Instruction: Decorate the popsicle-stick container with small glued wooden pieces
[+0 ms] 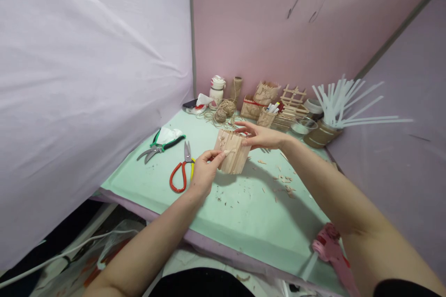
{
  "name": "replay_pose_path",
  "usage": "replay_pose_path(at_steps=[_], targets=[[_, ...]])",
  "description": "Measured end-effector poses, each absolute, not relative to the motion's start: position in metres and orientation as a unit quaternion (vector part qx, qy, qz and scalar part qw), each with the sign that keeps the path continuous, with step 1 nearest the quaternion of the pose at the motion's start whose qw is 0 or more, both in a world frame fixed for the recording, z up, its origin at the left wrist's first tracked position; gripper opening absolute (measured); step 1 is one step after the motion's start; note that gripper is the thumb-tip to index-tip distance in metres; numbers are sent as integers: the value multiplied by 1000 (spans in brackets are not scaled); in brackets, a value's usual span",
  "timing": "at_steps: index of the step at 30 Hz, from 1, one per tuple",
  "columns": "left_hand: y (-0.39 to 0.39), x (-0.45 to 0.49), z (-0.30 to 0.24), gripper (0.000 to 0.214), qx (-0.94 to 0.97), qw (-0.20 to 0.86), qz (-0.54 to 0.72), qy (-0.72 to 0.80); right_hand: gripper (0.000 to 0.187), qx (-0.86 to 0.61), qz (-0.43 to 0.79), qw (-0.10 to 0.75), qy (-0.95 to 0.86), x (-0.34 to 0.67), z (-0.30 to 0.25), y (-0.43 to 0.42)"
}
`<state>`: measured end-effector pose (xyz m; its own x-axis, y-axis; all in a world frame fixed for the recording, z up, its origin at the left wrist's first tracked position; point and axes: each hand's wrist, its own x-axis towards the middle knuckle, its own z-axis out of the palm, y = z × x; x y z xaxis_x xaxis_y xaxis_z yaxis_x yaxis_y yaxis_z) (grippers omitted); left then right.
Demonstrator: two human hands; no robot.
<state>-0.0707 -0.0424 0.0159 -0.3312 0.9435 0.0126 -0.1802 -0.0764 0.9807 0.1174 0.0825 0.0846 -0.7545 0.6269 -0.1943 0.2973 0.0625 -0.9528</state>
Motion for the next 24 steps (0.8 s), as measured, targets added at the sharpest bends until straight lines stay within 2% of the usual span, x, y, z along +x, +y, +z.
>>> replay_pose_path(at_steps=[14, 21, 24], targets=[[-41, -72, 17, 23, 406, 414, 626, 522, 88, -326, 598, 131, -720, 118, 82, 85], [-42, -72, 16, 16, 483, 309, 632, 521, 87, -328, 604, 135, -714, 116, 82, 84], [-40, -71, 14, 16, 473, 332, 635, 513, 86, -328, 603, 134, -715, 116, 84, 83]])
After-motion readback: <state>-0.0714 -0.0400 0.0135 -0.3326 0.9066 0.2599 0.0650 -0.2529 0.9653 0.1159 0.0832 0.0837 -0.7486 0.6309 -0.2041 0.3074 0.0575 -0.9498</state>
